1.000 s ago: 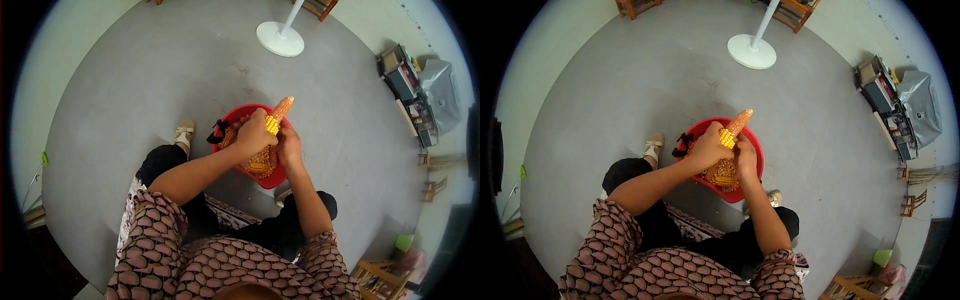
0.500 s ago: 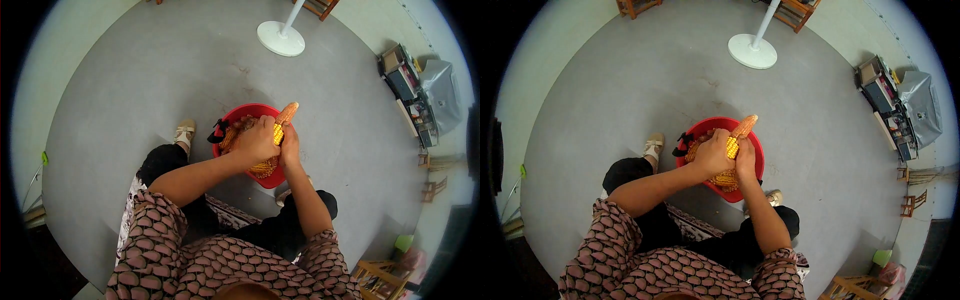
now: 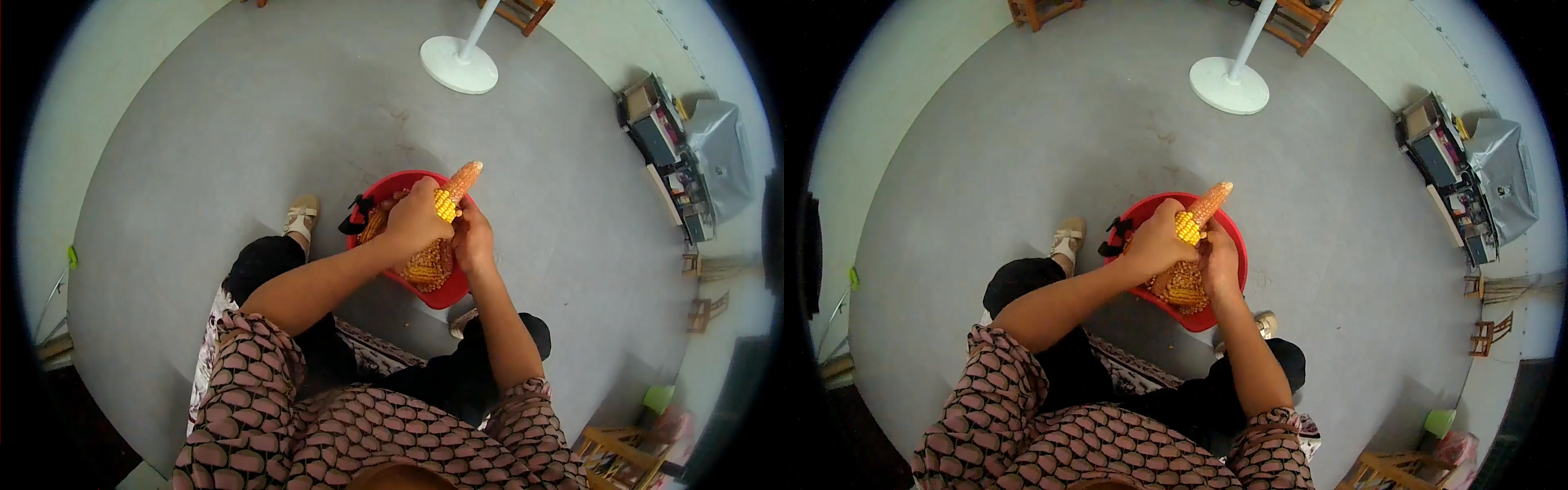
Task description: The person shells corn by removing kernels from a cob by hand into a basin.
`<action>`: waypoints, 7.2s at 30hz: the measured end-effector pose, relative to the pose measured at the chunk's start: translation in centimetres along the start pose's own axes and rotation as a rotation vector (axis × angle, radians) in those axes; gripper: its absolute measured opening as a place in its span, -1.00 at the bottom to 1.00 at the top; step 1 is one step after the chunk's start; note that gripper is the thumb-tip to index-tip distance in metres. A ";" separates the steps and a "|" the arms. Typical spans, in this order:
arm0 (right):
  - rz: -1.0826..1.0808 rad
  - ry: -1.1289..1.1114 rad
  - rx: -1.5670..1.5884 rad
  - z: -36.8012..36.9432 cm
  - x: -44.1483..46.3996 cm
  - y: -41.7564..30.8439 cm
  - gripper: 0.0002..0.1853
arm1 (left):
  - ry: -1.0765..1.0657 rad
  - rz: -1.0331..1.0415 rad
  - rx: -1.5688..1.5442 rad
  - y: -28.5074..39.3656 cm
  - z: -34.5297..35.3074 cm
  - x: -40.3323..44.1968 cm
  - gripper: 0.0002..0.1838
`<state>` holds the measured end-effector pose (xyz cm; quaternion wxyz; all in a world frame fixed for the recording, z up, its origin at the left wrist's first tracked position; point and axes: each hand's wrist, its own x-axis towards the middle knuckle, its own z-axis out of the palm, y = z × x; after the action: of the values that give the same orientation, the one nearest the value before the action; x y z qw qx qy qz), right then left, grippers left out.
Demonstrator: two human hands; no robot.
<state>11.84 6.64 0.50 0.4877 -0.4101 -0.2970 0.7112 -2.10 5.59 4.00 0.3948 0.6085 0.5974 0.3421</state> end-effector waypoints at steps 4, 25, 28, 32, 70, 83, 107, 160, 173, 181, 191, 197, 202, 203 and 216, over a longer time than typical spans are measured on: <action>0.022 0.056 -0.051 0.8 -0.4 -0.4 -0.56 | -0.005 0.037 -0.042 0.0 0.0 -0.2 -0.47; -0.090 0.098 -0.169 -0.5 0.2 0.8 -0.60 | 0.026 0.076 0.011 -0.4 0.8 -0.4 -0.41; -0.062 0.136 -0.110 0.7 -0.2 0.3 -0.60 | 0.018 0.081 -0.059 -0.3 0.2 -0.5 -0.41; -0.021 0.104 -0.155 2.2 -0.7 -0.7 -0.59 | 0.011 0.090 -0.008 -0.8 0.5 0.0 -0.40; 0.016 -0.043 -0.002 0.6 -0.4 -0.4 -0.54 | 0.022 0.095 -0.033 0.2 -0.7 -0.2 -0.44; 0.054 0.128 -0.074 -1.1 0.3 1.0 -0.60 | 0.025 0.342 0.276 -0.8 1.3 -0.7 -0.43; -0.088 0.021 -0.189 1.0 -0.5 -0.3 -0.60 | 0.033 0.204 0.107 -0.2 0.8 -0.4 -0.40; -0.009 0.054 -0.143 0.5 0.1 -0.1 -0.59 | 0.042 0.142 -0.089 -1.0 0.6 0.0 -0.41; -0.074 0.034 -0.194 1.9 -0.9 -0.6 -0.56 | 0.044 0.124 -0.120 -0.4 0.2 -0.1 -0.40; -0.071 0.041 -0.175 -0.1 0.1 0.3 -0.56 | 0.057 0.210 0.053 -0.1 0.3 -0.3 -0.40; -0.003 0.085 0.019 1.2 -0.2 -0.3 -0.53 | 0.047 0.172 -0.004 -0.2 -0.1 -0.1 -0.38; -0.063 0.014 -0.142 2.2 -0.8 -0.9 -0.56 | 0.072 0.276 0.081 -0.2 0.0 -0.2 -0.44; -0.087 0.018 -0.198 1.8 -0.7 -0.5 -0.59 | 0.088 0.303 0.119 -0.1 0.1 -0.3 -0.46; -0.087 0.021 -0.212 1.8 -0.7 -0.5 -0.60 | 0.088 0.303 0.119 -0.2 0.2 -0.3 -0.46; -0.101 0.032 -0.246 1.6 -0.6 -0.1 -0.63 | 0.042 0.268 0.176 0.2 -0.2 -0.4 -0.48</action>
<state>10.58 6.06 1.56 0.4736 -0.4626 -0.3942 0.6374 -2.23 5.21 4.31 0.2782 0.7077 0.5465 0.3508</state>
